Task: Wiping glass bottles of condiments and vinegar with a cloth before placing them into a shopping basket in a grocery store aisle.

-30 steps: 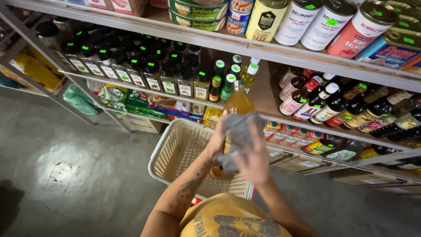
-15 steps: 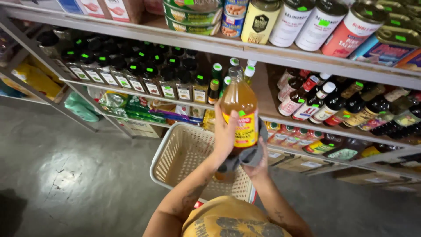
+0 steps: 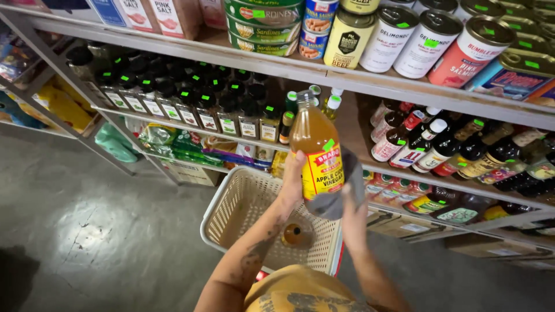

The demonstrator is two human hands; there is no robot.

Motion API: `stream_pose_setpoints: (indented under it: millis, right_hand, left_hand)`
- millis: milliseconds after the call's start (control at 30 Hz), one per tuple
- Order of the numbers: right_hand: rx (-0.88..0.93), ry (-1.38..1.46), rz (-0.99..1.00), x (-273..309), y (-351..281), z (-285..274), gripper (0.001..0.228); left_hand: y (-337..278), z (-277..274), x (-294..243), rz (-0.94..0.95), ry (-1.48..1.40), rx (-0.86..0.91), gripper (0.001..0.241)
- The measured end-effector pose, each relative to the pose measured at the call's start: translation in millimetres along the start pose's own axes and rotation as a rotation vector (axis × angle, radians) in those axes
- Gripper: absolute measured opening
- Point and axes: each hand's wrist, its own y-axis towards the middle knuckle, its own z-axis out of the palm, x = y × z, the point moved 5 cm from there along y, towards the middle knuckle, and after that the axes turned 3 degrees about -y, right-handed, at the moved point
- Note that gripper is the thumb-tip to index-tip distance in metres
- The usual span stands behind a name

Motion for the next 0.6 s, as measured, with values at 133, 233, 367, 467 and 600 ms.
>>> stream_pose_setpoints:
  millis: [133, 233, 367, 467, 600]
  right_hand:
    - [0.094, -0.494, -1.016, 111, -76, 34, 0.059]
    - [-0.093, -0.773, -1.335, 123, -79, 48, 0.048]
    - [-0.040, -0.765, -1.462, 103, -82, 46, 0.043]
    - [0.003, -0.428, -1.277, 60, -67, 39, 0.049]
    - [0.163, 0.288, 0.256, 132, -84, 51, 0.088]
  left_hand:
    - [-2, -3, -15, -0.030, 0.174, -0.013, 0.061]
    - [1, -2, -20, -0.061, 0.211, -0.024, 0.048]
    - [2, -6, -14, -0.106, 0.075, -0.109, 0.046]
    - [0, -9, -8, -0.059, -0.007, -0.142, 0.046]
    - [-2, -12, -9, 0.065, 0.057, -0.016, 0.059]
